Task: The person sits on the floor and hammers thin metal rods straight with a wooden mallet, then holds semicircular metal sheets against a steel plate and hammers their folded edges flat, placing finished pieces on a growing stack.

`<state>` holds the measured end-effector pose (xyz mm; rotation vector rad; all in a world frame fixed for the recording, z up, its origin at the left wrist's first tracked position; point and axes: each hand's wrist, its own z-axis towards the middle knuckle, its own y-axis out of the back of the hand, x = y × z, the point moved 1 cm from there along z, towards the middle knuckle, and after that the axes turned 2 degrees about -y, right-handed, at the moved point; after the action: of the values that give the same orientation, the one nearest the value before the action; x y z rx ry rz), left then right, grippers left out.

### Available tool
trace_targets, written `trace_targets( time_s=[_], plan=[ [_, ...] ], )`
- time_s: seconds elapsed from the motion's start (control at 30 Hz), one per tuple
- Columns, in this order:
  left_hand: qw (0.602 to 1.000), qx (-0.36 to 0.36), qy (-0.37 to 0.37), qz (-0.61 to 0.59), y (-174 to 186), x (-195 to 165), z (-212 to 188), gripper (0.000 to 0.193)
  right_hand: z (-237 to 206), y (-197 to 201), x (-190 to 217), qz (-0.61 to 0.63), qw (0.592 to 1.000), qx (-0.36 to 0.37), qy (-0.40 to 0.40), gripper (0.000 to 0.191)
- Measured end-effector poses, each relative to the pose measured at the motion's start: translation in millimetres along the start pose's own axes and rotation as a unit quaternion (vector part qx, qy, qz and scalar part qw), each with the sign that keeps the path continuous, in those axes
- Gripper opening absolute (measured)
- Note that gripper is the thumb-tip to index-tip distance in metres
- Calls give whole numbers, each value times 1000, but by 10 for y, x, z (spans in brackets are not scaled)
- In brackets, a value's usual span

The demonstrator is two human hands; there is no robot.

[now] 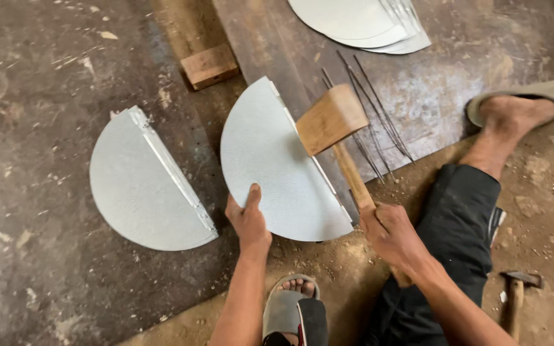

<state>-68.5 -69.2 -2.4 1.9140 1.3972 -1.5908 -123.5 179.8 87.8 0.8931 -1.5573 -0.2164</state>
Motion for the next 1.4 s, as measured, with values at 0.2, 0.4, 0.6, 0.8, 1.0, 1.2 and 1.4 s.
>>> trace_targets(
  time_s=[0.2, 0.4, 0.6, 0.8, 1.0, 1.2, 1.4],
  plan=[
    [999, 15, -27, 29, -4, -58, 5, 43, -400, 124, 77, 6, 1000, -10, 7, 42],
    [996, 51, -59, 48, -42, -148, -35, 44, -628, 119, 22, 50, 998, -1, -36, 48],
    [998, 36, -35, 32, -92, -190, -29, 45, -896, 184, 97, -13, 996, -33, -83, 33],
    [997, 39, -52, 30, -68, -190, -62, 40, -961, 149, 121, -84, 993, -44, 73, 26],
    [998, 38, -51, 29, -36, -98, -23, 40, -778, 103, 214, -27, 998, -54, -1, 24],
    [996, 54, -48, 48, 40, 20, 20, 42, -479, 73, 258, -89, 995, -32, 12, 35],
    [994, 74, -75, 7, 40, 12, 3, 47, -275, 28, 288, -174, 977, -23, 122, 28]
  ],
)
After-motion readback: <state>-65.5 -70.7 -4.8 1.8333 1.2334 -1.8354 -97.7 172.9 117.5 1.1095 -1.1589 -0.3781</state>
